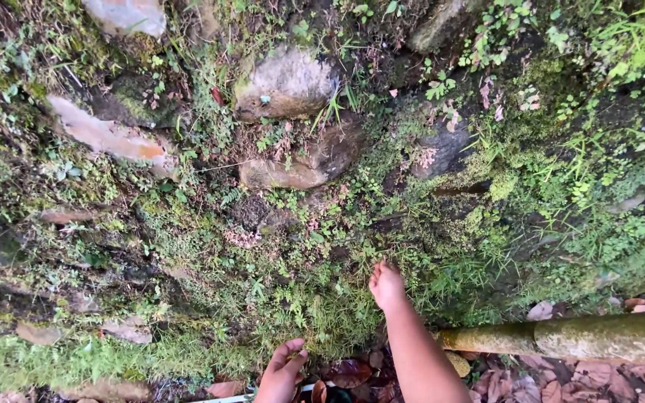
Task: Picking small pink seeds from a mossy rock wall
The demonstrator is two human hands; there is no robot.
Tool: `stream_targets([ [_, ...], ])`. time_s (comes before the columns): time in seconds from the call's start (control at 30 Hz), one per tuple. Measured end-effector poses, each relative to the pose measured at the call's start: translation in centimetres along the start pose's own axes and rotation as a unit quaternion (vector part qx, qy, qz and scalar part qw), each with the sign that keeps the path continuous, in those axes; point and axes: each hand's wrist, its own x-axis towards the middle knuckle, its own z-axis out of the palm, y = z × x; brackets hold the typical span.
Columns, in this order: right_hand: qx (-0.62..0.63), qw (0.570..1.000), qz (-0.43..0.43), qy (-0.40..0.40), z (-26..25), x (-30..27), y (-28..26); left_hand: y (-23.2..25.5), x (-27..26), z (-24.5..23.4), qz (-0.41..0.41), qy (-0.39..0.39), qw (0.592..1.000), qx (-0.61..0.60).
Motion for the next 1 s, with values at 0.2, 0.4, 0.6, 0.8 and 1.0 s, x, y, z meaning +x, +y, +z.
stream_targets([
  [0.2, -0.13, 0.984, -0.123, -0.003, -0.5, -1.7, 1.8, -0.1, 0.6, 0.3, 0.016, -0.012, 1.0, -0.016],
  [0.4, -0.134, 0.989, 0.001, -0.056, 4.3, -4.0, -1.1, -0.6, 1.2, 0.3, 0.005, -0.007, 1.0, -0.027],
  [0.6, 0.043, 0.993, 0.043, -0.104, 4.0, -0.6, -0.1, -0.7, 1.0, 0.1, -0.02, 0.02, 0.998, -0.054],
  [0.8, 0.015, 0.971, 0.074, -0.227, 4.1, 2.0, 0.0, -0.2, 1.3, 0.5, -0.042, 0.017, 0.993, -0.11],
  [1.0, 0.072, 0.992, 0.027, -0.099, 3.7, 1.6, 0.5, -0.9, 2.3, 1.4, -0.022, 0.013, 1.0, -0.018],
])
